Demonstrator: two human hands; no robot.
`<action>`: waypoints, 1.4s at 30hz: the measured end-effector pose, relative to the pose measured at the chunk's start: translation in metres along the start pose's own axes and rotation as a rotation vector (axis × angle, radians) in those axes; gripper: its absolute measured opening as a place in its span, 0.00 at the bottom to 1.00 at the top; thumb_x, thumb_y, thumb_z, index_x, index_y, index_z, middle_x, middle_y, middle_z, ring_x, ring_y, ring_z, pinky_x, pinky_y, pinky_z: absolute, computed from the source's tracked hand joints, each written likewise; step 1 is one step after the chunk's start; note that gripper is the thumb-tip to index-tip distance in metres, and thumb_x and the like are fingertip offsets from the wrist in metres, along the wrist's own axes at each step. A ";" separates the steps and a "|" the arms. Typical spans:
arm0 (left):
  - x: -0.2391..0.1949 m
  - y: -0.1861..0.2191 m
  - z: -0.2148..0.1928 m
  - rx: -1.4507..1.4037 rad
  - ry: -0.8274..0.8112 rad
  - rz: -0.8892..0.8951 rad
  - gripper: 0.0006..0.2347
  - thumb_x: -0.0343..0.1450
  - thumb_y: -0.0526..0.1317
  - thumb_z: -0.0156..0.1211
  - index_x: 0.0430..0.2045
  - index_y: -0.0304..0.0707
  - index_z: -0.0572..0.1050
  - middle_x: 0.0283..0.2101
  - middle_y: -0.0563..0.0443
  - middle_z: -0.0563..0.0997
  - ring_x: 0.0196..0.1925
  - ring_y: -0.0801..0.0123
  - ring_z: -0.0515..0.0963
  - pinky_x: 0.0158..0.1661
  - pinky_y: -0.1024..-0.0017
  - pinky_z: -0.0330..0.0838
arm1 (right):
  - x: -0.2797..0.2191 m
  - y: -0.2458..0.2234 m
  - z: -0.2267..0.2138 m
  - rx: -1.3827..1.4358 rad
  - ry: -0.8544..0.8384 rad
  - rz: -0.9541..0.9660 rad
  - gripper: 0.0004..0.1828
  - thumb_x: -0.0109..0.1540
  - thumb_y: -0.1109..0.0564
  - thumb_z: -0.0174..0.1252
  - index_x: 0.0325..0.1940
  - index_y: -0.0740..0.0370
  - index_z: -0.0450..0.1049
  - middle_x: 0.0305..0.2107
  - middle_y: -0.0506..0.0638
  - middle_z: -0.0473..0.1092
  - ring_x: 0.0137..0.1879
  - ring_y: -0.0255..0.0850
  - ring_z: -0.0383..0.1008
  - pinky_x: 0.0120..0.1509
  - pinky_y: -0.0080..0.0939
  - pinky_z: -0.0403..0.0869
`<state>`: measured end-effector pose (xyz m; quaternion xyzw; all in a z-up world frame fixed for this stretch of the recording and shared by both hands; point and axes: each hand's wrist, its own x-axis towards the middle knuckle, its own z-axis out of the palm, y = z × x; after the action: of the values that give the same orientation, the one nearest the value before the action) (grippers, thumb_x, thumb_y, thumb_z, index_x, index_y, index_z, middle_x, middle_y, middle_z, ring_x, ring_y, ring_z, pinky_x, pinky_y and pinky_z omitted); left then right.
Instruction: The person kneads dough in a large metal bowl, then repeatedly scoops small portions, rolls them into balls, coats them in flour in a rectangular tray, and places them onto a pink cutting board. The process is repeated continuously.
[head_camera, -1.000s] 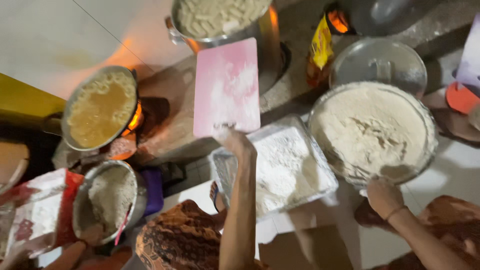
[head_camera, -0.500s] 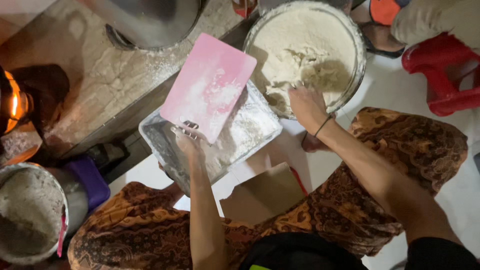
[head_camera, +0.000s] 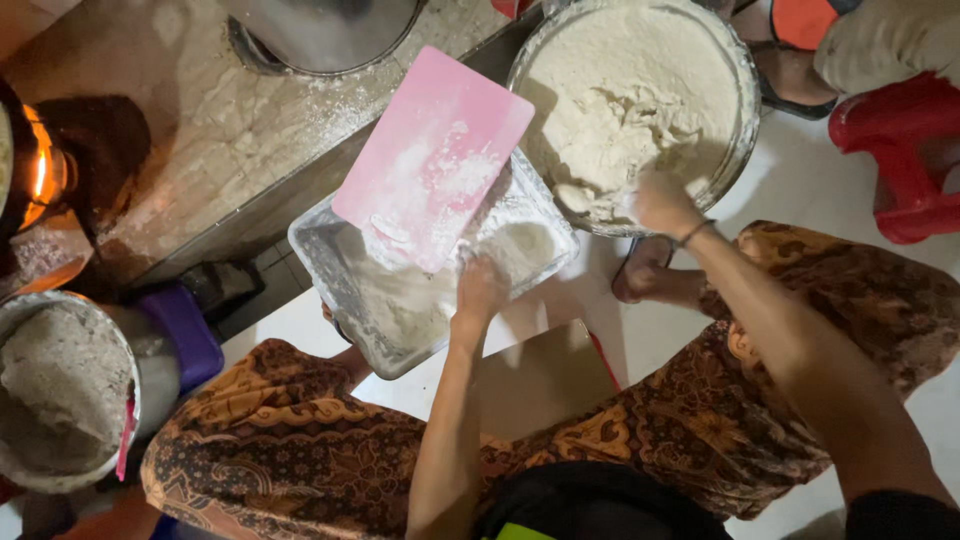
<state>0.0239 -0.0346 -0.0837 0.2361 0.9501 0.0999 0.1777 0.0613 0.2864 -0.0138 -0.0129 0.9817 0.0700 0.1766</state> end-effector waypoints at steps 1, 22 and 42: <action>-0.003 0.006 -0.003 -0.191 0.120 0.067 0.16 0.67 0.47 0.54 0.38 0.32 0.73 0.40 0.35 0.78 0.51 0.46 0.76 0.59 0.53 0.66 | -0.007 0.003 -0.017 0.346 0.000 0.083 0.15 0.58 0.55 0.51 0.38 0.69 0.77 0.33 0.62 0.74 0.43 0.57 0.76 0.47 0.55 0.72; 0.035 0.097 -0.114 -2.876 0.243 -0.411 0.05 0.72 0.33 0.51 0.26 0.42 0.72 0.26 0.56 0.75 0.25 0.76 0.74 0.28 0.81 0.71 | -0.067 -0.007 -0.149 0.475 0.306 -0.059 0.08 0.63 0.64 0.53 0.30 0.66 0.64 0.30 0.55 0.67 0.40 0.49 0.65 0.51 0.46 0.65; -0.035 0.088 -0.189 -2.157 0.625 -0.599 0.06 0.74 0.45 0.48 0.29 0.50 0.71 0.33 0.60 0.74 0.39 0.77 0.74 0.46 0.80 0.67 | 0.017 -0.137 -0.168 1.933 0.051 0.366 0.21 0.69 0.43 0.45 0.52 0.58 0.76 0.31 0.42 0.72 0.34 0.28 0.69 0.42 0.28 0.75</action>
<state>0.0166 0.0047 0.1235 -0.3067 0.3923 0.8651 0.0610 -0.0053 0.1273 0.1179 0.2879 0.6065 -0.7372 0.0763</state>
